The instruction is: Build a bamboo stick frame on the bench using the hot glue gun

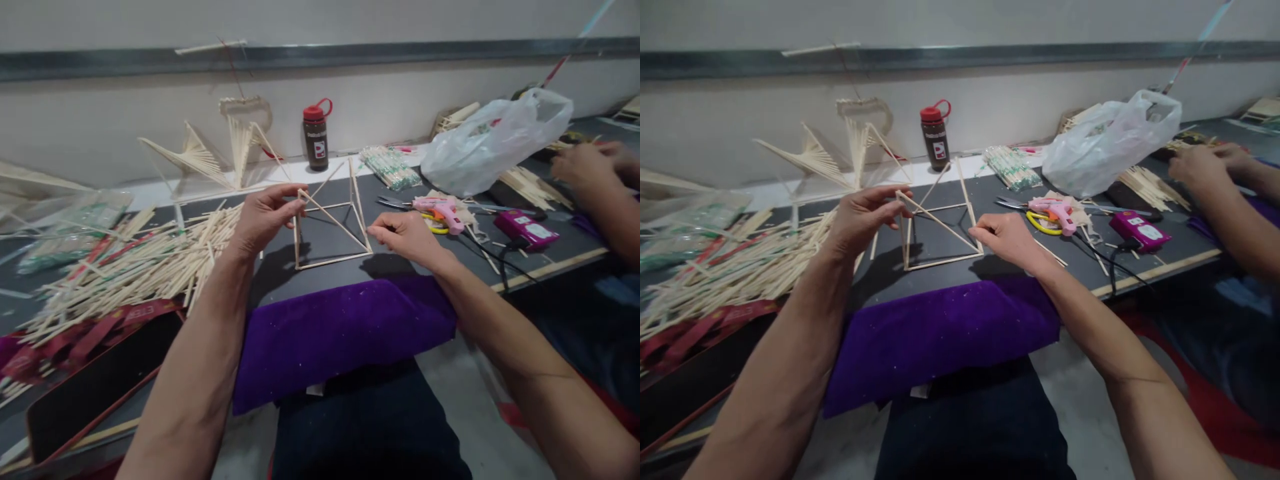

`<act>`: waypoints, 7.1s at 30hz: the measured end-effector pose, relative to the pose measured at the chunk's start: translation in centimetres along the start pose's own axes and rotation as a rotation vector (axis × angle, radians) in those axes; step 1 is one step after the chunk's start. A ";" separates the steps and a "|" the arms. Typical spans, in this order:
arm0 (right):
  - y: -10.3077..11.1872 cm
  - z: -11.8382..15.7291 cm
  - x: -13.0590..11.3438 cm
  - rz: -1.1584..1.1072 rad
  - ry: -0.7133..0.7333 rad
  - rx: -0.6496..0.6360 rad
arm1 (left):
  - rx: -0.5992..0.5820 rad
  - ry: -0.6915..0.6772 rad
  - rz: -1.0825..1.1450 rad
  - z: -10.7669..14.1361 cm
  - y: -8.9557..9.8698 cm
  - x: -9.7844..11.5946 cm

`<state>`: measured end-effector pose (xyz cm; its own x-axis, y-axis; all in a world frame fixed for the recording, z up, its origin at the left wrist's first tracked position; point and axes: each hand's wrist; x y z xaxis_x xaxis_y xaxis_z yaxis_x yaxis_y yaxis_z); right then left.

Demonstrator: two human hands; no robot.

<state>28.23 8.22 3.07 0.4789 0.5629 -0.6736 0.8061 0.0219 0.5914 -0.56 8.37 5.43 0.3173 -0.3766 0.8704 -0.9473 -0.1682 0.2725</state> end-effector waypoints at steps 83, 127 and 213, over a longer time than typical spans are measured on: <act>1.3 -2.2 -1.0 -0.697 -0.273 0.080 | 0.078 0.083 0.240 0.7 -0.9 -0.3; -2.5 -3.1 -1.5 -0.679 -0.143 0.121 | 0.059 0.164 0.438 0.7 -1.0 -1.8; -2.5 -2.7 -1.7 -0.673 -0.174 0.107 | 0.050 0.129 0.337 1.0 -0.5 -1.3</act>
<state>24.49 9.50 3.93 -0.0946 0.3154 -0.9442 0.9723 0.2328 -0.0197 -0.40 8.06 3.79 -0.0240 -0.3009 0.9533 -0.9934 -0.0998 -0.0565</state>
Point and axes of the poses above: each hand's wrist, its own z-axis away from the middle knuckle, its own y-axis out of the back of the hand, x = y × z, and after that the axes turned 5 degrees about x, right-handed
